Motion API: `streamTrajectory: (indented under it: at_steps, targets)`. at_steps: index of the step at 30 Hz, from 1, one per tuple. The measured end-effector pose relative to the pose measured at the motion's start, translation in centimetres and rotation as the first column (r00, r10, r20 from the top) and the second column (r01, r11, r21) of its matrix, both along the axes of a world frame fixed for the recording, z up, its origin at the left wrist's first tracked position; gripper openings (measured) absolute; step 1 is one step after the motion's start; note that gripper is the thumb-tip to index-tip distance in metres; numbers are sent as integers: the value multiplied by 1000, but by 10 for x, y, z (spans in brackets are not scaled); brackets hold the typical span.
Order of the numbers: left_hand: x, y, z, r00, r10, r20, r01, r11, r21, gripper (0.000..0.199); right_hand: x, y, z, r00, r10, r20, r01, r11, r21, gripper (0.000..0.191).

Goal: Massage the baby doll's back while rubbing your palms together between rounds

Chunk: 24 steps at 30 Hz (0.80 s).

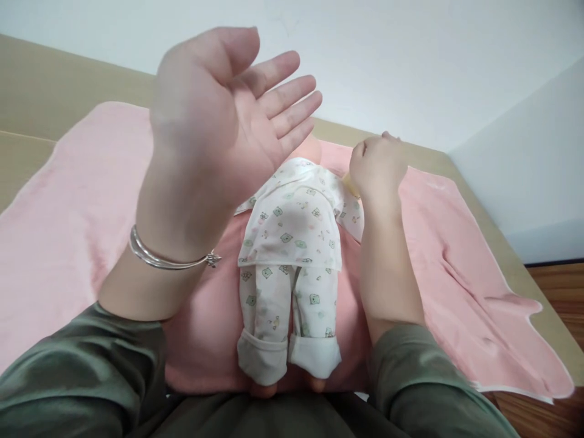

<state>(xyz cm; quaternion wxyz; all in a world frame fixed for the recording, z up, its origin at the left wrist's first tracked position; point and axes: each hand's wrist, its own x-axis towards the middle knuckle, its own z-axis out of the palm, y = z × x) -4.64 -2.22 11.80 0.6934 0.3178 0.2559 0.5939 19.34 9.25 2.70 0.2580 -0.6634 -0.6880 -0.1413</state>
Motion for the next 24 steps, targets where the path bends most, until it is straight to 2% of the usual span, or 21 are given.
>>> streamTrajectory:
  at_steps: [3,9,13,17,20,22,23,24]
  targets:
    - [12,-4,-5,998,55,-25,-55,998,-23,51,9,-7,1,993,115,6,-114,992,-56,42]
    - [31,-9,-11,997,-66,-30,64,996,-69,55,23,-14,8,929,355,-106,-364,927,-87,45]
    - [33,-5,-16,997,-76,-19,74,993,-91,57,17,-22,16,897,419,-138,-436,890,-135,46]
    - [38,-4,-17,997,-71,14,72,982,-177,57,-4,-43,24,833,500,-237,-532,841,-98,45]
    - [40,-9,-15,992,-118,52,127,966,-226,57,-35,-74,28,719,614,-326,-650,760,0,51]
    - [39,-13,-12,980,-183,81,195,965,-175,60,-57,-100,29,647,687,-331,-723,691,21,56]
    - [37,-16,-11,979,-194,71,203,967,-152,65,-67,-113,30,651,702,-287,-729,684,20,59]
    - [35,-18,-9,982,-183,40,187,972,-144,69,-76,-126,31,678,688,-260,-705,708,35,59]
